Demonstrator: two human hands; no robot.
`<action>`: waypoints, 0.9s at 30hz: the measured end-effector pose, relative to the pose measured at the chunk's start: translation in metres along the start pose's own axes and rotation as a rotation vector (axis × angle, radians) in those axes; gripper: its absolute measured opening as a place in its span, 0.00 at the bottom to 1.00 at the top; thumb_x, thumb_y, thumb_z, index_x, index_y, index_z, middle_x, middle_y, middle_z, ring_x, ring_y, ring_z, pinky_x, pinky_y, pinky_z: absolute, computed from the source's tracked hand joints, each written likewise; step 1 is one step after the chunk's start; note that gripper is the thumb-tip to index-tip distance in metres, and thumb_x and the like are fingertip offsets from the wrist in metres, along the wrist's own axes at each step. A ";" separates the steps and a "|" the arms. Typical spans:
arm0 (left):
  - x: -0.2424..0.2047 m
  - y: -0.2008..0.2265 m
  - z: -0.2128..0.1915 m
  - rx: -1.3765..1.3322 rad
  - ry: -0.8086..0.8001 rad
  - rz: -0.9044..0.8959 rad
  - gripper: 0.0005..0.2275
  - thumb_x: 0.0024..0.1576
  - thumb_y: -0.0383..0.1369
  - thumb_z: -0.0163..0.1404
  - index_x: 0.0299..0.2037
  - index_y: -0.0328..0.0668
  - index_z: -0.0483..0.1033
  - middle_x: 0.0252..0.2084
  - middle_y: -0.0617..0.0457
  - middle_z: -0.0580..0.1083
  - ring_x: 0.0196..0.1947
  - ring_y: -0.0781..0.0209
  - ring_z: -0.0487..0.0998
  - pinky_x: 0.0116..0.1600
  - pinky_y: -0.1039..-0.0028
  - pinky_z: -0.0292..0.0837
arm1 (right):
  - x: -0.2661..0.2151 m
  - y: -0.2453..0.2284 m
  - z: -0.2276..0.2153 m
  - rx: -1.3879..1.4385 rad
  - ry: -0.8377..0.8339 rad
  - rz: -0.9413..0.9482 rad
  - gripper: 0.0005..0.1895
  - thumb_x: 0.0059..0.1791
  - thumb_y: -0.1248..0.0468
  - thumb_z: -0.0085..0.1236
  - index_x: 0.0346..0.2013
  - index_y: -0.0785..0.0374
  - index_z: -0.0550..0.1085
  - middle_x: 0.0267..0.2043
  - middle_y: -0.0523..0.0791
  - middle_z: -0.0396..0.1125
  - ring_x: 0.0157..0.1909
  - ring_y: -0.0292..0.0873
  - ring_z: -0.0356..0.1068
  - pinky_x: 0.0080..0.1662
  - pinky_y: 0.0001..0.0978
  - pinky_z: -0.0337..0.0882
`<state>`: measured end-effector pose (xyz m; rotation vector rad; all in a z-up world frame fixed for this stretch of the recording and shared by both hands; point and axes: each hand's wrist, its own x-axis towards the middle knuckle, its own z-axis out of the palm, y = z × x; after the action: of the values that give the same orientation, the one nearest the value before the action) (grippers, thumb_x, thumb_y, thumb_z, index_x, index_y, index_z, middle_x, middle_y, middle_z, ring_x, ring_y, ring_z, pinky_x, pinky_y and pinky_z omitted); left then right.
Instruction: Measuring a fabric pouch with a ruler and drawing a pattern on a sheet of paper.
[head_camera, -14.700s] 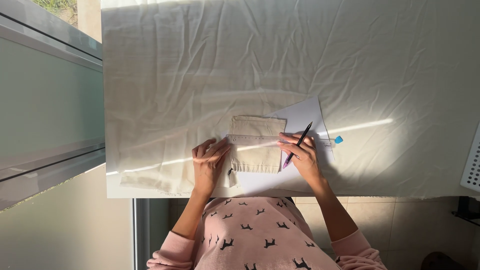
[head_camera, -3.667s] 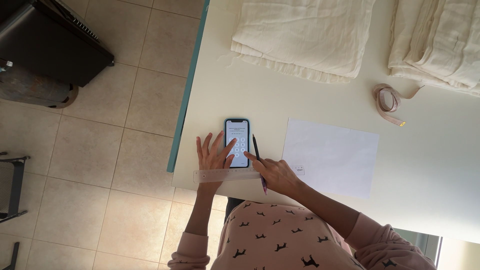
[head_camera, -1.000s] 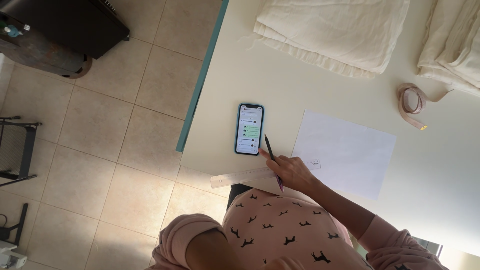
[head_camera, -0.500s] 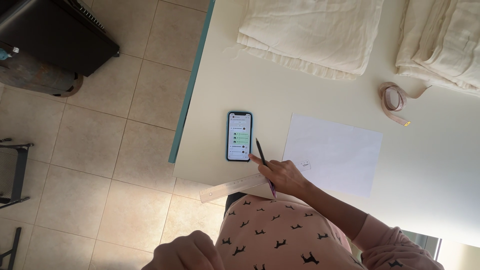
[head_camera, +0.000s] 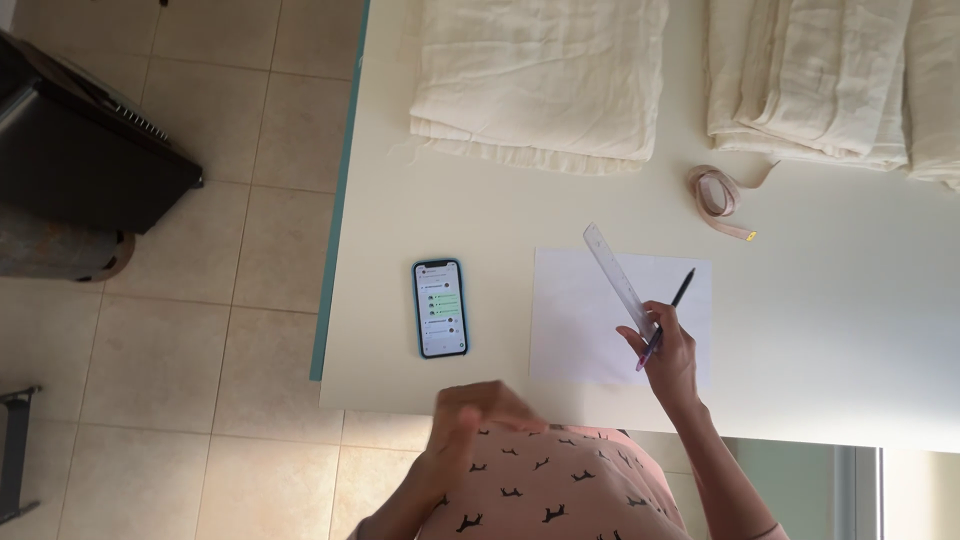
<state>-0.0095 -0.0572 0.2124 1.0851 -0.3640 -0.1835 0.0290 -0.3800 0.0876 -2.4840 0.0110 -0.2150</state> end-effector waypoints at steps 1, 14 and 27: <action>0.010 -0.019 0.001 0.268 -0.085 -0.028 0.23 0.63 0.47 0.34 0.36 0.38 0.80 0.37 0.49 0.79 0.34 0.56 0.79 0.43 0.68 0.75 | -0.004 0.008 -0.005 -0.041 -0.010 0.019 0.30 0.40 0.57 0.71 0.50 0.65 0.66 0.23 0.45 0.68 0.17 0.37 0.61 0.24 0.31 0.60; 0.013 -0.225 -0.003 1.446 -0.505 0.214 0.19 0.66 0.40 0.40 0.68 0.60 0.65 0.74 0.57 0.59 0.76 0.52 0.52 0.75 0.40 0.36 | 0.050 0.075 0.006 -0.216 -0.191 -0.339 0.18 0.45 0.54 0.66 0.49 0.49 0.75 0.36 0.42 0.70 0.39 0.45 0.71 0.45 0.34 0.71; 0.055 -0.238 0.031 1.592 -0.165 0.077 0.20 0.65 0.40 0.41 0.68 0.60 0.64 0.74 0.52 0.58 0.75 0.43 0.53 0.71 0.32 0.40 | 0.027 0.072 0.012 -0.154 0.058 -0.221 0.20 0.52 0.57 0.58 0.57 0.57 0.69 0.74 0.48 0.57 0.75 0.58 0.50 0.71 0.56 0.51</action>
<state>0.0375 -0.2098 0.0250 2.6224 -0.7270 0.1485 0.0602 -0.4319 0.0393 -2.6305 -0.2323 -0.3925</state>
